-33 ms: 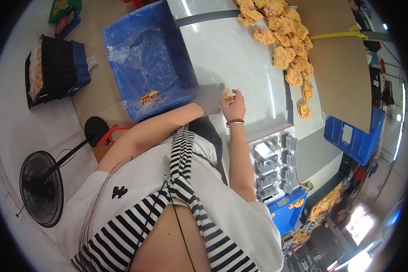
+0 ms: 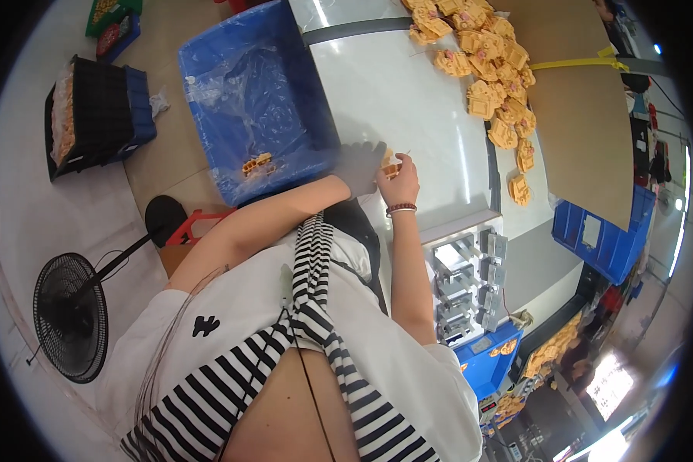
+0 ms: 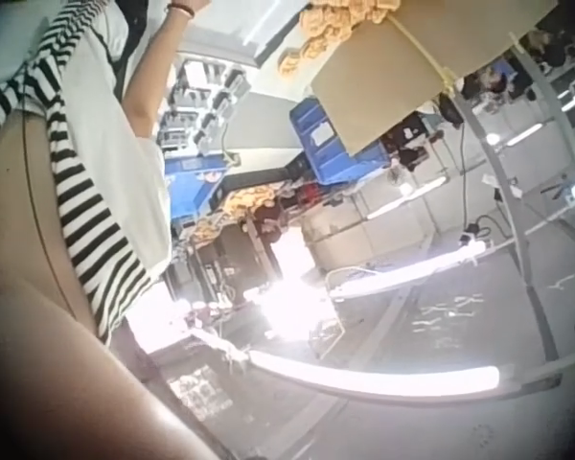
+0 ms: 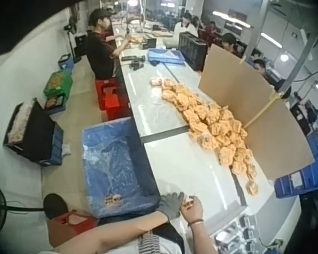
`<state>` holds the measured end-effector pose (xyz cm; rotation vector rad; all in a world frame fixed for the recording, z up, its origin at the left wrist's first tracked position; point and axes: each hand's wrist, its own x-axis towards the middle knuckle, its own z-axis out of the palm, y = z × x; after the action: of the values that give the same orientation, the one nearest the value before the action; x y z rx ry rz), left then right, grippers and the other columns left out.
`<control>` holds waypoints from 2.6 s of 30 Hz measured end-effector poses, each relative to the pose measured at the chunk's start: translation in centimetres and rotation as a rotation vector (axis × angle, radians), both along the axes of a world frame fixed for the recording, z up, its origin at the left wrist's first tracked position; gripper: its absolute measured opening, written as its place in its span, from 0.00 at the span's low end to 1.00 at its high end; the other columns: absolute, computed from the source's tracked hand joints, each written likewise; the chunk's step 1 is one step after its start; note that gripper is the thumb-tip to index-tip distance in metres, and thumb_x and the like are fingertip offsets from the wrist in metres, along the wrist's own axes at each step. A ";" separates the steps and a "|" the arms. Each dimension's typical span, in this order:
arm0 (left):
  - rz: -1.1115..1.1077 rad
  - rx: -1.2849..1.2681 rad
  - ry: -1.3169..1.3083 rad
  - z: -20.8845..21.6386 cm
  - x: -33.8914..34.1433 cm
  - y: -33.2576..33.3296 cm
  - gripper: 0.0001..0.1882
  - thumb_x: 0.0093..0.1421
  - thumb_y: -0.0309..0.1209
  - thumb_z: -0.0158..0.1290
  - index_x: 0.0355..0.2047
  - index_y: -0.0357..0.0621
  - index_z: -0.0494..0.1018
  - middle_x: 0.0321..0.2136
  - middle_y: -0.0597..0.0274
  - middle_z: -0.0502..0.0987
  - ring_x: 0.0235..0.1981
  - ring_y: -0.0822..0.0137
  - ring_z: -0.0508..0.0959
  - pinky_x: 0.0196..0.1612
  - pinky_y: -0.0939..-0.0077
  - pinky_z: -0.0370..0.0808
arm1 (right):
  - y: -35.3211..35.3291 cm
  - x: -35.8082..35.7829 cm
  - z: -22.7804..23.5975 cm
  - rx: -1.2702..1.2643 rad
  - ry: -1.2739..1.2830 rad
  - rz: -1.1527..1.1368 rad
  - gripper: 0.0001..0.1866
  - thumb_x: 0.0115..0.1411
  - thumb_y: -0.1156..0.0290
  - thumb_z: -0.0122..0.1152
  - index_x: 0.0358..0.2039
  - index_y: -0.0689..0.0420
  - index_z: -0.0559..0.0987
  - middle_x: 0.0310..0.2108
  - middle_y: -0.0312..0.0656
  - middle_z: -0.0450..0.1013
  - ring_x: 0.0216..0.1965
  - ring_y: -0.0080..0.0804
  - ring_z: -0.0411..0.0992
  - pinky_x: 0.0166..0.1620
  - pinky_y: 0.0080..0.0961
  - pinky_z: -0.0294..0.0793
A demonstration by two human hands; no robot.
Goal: Stacking small yellow waffle-shaped parts into organized columns inside a blue plastic bin.
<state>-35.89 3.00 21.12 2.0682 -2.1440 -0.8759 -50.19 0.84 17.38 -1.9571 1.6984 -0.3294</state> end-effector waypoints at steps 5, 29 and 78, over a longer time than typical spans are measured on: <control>0.103 -0.084 0.100 -2.4 2.9 0.0 0.23 0.52 0.41 0.56 0.45 0.43 0.66 0.38 0.51 0.74 0.37 0.53 0.77 0.39 0.62 0.73 | 0.3 2.6 1.3 0.352 -0.326 -0.099 0.29 0.48 0.61 0.67 0.49 0.58 0.70 0.38 0.48 0.73 0.37 0.40 0.75 0.40 0.35 0.75; 0.521 0.169 -0.438 -32.5 28.7 15.0 0.28 0.48 0.35 0.58 0.51 0.54 0.64 0.49 0.62 0.69 0.50 0.56 0.69 0.51 0.58 0.65 | -0.6 6.6 -0.3 0.308 0.343 0.422 0.34 0.59 0.53 0.54 0.63 0.51 0.60 0.62 0.61 0.53 0.61 0.63 0.53 0.58 0.42 0.62; 0.198 -0.270 0.266 -4.8 13.2 2.7 0.25 0.41 0.21 0.49 0.44 0.46 0.70 0.41 0.47 0.72 0.45 0.45 0.71 0.49 0.58 0.69 | -21.0 -26.1 -2.1 0.075 0.349 -0.783 0.22 0.55 0.54 0.56 0.50 0.36 0.67 0.55 0.32 0.67 0.64 0.36 0.50 0.49 0.75 0.50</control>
<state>-22.66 5.67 16.29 1.8720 -1.7766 -0.7429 -76.28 -20.18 15.25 -1.2632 2.6234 -0.1897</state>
